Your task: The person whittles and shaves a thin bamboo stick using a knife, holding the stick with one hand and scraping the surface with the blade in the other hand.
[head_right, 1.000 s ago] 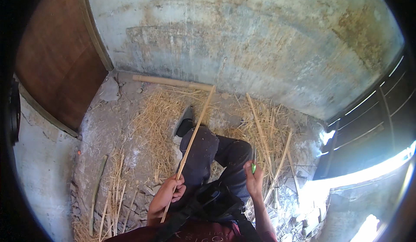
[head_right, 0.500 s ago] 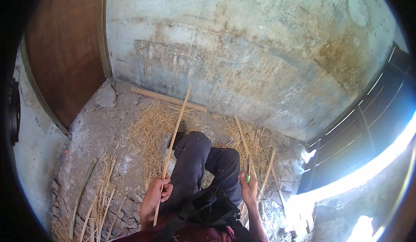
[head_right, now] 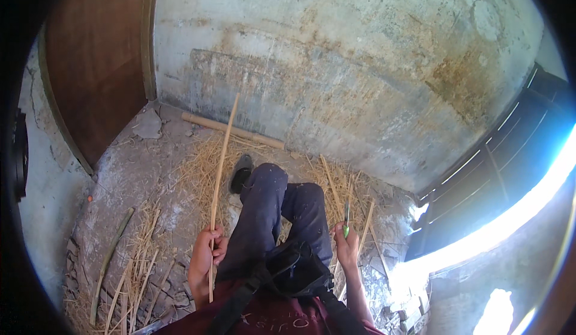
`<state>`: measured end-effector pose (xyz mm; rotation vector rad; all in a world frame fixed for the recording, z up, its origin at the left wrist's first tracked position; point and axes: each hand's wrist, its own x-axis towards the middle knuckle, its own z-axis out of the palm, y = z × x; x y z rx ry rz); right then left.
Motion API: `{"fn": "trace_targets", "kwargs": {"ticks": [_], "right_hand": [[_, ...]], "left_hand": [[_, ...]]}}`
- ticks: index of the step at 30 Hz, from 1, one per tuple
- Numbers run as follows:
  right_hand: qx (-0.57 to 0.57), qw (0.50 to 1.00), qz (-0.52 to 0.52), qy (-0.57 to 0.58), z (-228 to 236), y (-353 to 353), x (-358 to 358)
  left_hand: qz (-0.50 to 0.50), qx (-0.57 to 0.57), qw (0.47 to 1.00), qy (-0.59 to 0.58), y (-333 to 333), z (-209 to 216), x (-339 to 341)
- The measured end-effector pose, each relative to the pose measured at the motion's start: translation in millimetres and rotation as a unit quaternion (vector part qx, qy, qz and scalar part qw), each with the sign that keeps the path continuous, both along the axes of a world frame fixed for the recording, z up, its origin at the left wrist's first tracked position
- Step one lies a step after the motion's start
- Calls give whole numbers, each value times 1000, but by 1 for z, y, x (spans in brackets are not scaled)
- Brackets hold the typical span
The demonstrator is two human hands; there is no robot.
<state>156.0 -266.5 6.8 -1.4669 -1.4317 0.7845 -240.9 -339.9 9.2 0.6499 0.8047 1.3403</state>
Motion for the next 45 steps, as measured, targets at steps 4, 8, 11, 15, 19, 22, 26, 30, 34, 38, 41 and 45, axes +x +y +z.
{"fn": "trace_targets", "kwargs": {"ticks": [4,8,11,15,19,22,26,30,34,38,41,45], "right_hand": [[-1,1000,-9,-9,-2,-3,-4],[-32,999,0,-16,-3,-3,-6],[-22,999,-3,-27,-3,-5,-6],[-15,999,-9,-36,0,-11,-4],[-9,999,-14,-44,1,-17,-6],[-6,999,-15,-43,1,-20,-7],[21,999,-7,-36,-5,-22,0],[26,999,-21,-30,-12,-26,9],[30,999,-33,-27,-19,-29,15],[24,998,-40,-35,-30,-27,24],[-16,998,-47,-40,-28,-28,28],[7,1000,-28,5,-35,-27,36]], "left_hand": [[32,-13,999,-29,-8,-7,-14],[75,-33,996,-39,-17,-3,-26],[89,-20,995,-33,-20,-11,-33],[100,-24,994,-31,-22,-14,-36],[96,-27,995,-24,-25,-18,-39],[94,-18,995,-12,-27,-20,-39],[84,-8,996,-20,-29,-26,-38],[78,-2,997,-21,-32,-32,-38],[87,-12,996,-32,-34,-30,-32],[82,-15,996,-15,-33,-25,-26],[79,-15,997,-5,-32,-21,-22],[80,-23,996,7,-28,-16,-14]]}}
